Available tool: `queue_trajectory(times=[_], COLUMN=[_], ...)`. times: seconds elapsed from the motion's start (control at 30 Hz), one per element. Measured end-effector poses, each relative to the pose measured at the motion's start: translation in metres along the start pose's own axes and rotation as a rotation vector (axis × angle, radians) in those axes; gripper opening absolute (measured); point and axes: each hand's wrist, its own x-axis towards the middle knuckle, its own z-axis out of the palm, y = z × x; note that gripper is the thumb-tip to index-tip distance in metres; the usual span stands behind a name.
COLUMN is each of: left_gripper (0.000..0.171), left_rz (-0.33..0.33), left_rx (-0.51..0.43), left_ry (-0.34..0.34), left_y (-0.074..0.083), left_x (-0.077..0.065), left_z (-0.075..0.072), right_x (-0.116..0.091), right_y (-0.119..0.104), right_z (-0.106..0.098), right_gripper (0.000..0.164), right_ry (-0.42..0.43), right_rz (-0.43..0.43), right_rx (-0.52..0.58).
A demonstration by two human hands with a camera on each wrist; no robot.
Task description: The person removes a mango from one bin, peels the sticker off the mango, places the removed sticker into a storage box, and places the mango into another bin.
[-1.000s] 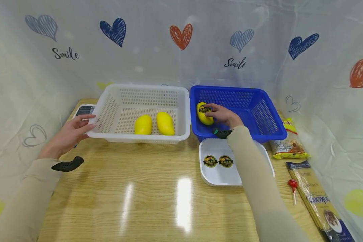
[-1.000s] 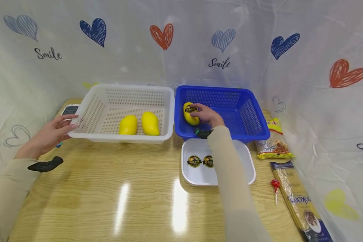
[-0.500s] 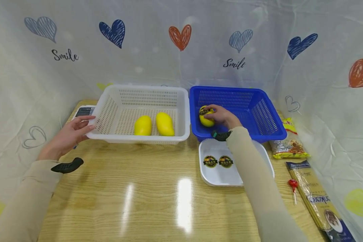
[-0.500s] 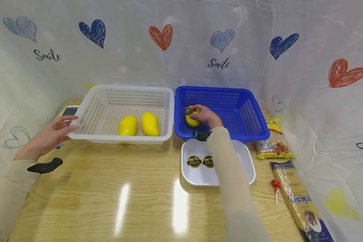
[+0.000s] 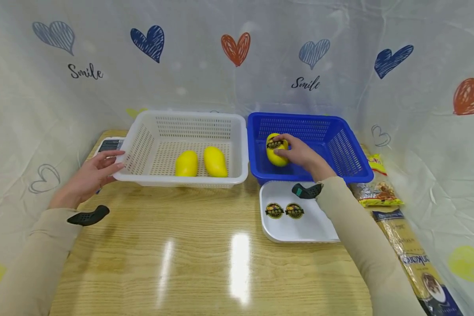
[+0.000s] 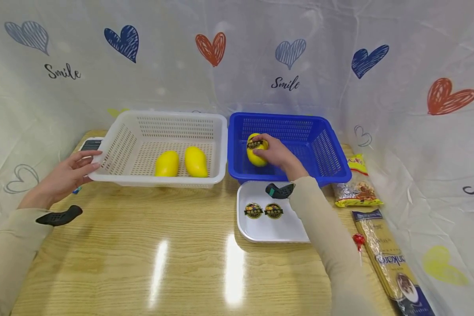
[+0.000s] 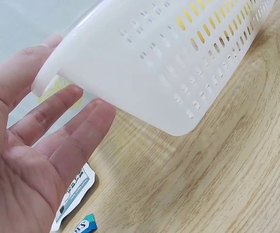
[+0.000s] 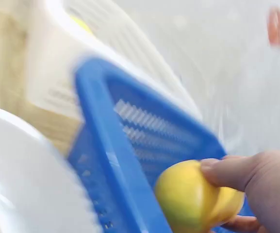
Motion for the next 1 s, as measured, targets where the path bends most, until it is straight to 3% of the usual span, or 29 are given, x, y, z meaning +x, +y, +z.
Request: queue_trajectory(times=[0.13, 0.27, 0.43, 0.57, 0.77, 0.9, 1.0], left_gripper=[0.052, 0.052, 0.053, 0.053, 0.053, 0.053, 0.053], left_rz=[-0.004, -0.013, -0.018, -0.02, -0.032, -0.022, -0.003], left_rx=[0.005, 0.015, 0.028, 0.028, -0.017, -0.009, 0.013], left_ry=[0.003, 0.008, 0.015, 0.02, 0.016, 0.011, 0.016], left_y=[-0.001, -0.002, -0.002, -0.002, -0.003, -0.002, -0.001], left_x=[0.0, 0.0, -0.001, -0.001, -0.001, 0.0, 0.0], left_z=[-0.001, -0.002, -0.002, -0.002, -0.001, 0.0, 0.0], right_x=[-0.037, -0.074, -0.124, -0.152, -0.173, -0.172, -0.163], right_y=[-0.019, -0.026, -0.04, -0.043, -0.037, -0.028, -0.02], right_z=[0.004, 0.015, 0.037, 0.061, 0.118, 0.159, 0.18], right_gripper=[0.043, 0.043, 0.043, 0.041, 0.039, 0.039, 0.037], right_ry=[0.009, -0.003, -0.026, -0.078, -0.205, -0.276, -0.267], right_rz=[-0.096, -0.166, -0.167, -0.167, -0.256, -0.315, -0.297], right_rx=[0.033, 0.133, 0.206, 0.271, 0.357, 0.294, 0.207])
